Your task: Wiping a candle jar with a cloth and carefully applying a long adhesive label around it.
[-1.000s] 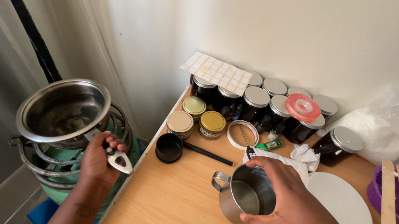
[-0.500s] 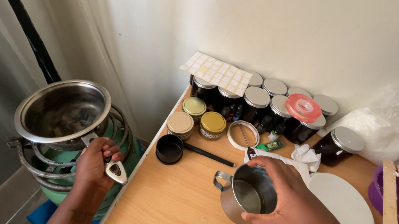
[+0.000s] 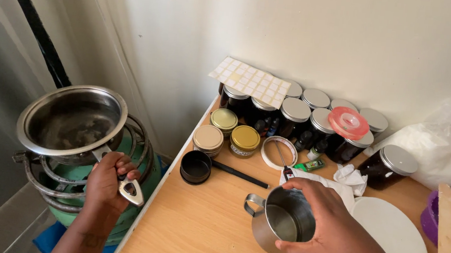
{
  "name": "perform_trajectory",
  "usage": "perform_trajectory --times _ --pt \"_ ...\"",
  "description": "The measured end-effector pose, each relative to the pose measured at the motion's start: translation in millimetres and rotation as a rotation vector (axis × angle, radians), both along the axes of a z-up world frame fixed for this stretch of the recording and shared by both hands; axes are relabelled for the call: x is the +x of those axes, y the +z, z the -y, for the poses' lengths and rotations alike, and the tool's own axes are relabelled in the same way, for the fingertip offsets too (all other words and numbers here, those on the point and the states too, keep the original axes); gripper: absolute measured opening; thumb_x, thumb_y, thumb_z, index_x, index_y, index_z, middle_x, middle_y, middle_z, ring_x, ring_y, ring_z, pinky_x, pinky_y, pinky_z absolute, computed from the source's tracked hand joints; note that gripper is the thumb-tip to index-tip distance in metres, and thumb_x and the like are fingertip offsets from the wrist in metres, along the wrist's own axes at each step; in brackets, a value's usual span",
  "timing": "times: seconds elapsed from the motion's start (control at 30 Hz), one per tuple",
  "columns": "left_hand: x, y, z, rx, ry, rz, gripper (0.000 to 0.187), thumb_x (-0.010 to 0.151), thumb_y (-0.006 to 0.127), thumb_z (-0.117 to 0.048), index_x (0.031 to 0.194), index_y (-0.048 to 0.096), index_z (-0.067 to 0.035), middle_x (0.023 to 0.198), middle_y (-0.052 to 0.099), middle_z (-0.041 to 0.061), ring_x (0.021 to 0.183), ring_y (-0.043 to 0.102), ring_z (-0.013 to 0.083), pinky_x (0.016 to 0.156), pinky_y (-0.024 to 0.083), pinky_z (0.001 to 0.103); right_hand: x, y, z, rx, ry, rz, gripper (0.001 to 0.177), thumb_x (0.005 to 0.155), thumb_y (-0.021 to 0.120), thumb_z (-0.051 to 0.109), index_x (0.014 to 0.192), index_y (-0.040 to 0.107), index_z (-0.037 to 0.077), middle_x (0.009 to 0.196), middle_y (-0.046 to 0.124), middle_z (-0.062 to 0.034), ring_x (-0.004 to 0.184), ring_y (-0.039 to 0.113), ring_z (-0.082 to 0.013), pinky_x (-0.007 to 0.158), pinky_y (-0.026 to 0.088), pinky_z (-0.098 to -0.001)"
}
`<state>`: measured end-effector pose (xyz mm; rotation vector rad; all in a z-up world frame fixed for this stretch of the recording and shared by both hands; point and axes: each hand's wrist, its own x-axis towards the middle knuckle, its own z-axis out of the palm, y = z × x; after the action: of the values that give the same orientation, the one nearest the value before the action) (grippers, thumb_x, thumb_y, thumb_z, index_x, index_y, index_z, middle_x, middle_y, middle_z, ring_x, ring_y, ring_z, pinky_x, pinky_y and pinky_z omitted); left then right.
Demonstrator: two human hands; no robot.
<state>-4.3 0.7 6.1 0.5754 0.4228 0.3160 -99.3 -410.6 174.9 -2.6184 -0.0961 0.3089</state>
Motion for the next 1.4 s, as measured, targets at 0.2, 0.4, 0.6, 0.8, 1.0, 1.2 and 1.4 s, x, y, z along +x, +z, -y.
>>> perform_trajectory --times 0.2,0.4,0.6,0.8,1.0,1.2,1.4 --pt "0 5 1 0.006 -0.031 0.016 0.034 0.097 0.056 -0.005 0.072 0.037 -0.019 0.066 0.037 -0.004 0.055 0.036 0.0067 0.049 0.033 0.024 -1 1 3 0.010 0.010 0.022 0.094 0.064 0.101 0.035 0.146 0.056 0.045 0.153 0.062 0.0196 0.145 0.052 -0.0041 0.116 0.044 -0.0289" --pt "10 -9 -6 -0.055 -0.058 -0.035 0.029 0.099 0.059 -0.011 0.079 0.042 -0.020 0.070 0.040 -0.005 0.060 0.039 0.0080 0.055 0.039 0.024 -2 0 6 0.019 0.008 0.025 0.094 0.064 0.101 0.034 0.146 0.057 0.046 0.155 0.061 0.0191 0.148 0.049 -0.0050 0.118 0.043 -0.0305" --pt "-2 29 0 -0.052 -0.036 -0.175 0.014 0.092 0.069 -0.021 0.086 0.057 -0.017 0.069 0.050 -0.004 0.063 0.052 0.0099 0.059 0.051 0.026 -4 5 4 0.016 0.009 0.019 0.094 0.064 0.102 0.035 0.146 0.056 0.045 0.154 0.061 0.0206 0.148 0.049 -0.0035 0.118 0.043 -0.0295" --pt "-17 61 7 -0.029 -0.102 -0.281 0.021 0.091 0.065 -0.027 0.106 0.064 -0.013 0.100 0.072 -0.002 0.087 0.070 0.0181 0.084 0.056 0.039 -5 -1 10 0.042 0.079 0.082 0.094 0.064 0.101 0.038 0.147 0.055 0.042 0.154 0.060 0.0167 0.147 0.049 -0.0074 0.117 0.042 -0.0318" --pt "-13 40 -9 0.037 -0.078 -0.366 0.020 0.091 0.068 -0.022 0.109 0.060 -0.017 0.103 0.075 0.000 0.095 0.072 0.0229 0.096 0.059 0.040 -11 14 1 -0.008 0.015 -0.017 0.093 0.067 0.099 0.039 0.147 0.052 0.046 0.158 0.056 0.0213 0.150 0.045 -0.0039 0.117 0.044 -0.0319" --pt "-15 40 -19 0.080 -0.103 -0.391 0.033 0.095 0.062 -0.018 0.128 0.056 -0.015 0.103 0.076 0.001 0.097 0.073 0.0207 0.095 0.062 0.041 -12 10 5 0.039 0.058 0.053 0.090 0.069 0.097 0.036 0.147 0.054 0.041 0.158 0.056 0.0205 0.151 0.043 -0.0060 0.117 0.042 -0.0334" --pt "-15 35 -23 0.191 0.028 -0.489 0.033 0.087 0.071 -0.019 0.117 0.060 -0.022 0.094 0.063 -0.001 0.080 0.062 0.0151 0.069 0.053 0.031 -13 15 8 0.028 0.023 0.035 0.090 0.069 0.096 0.036 0.147 0.053 0.042 0.158 0.055 0.0179 0.151 0.043 -0.0078 0.117 0.043 -0.0345"
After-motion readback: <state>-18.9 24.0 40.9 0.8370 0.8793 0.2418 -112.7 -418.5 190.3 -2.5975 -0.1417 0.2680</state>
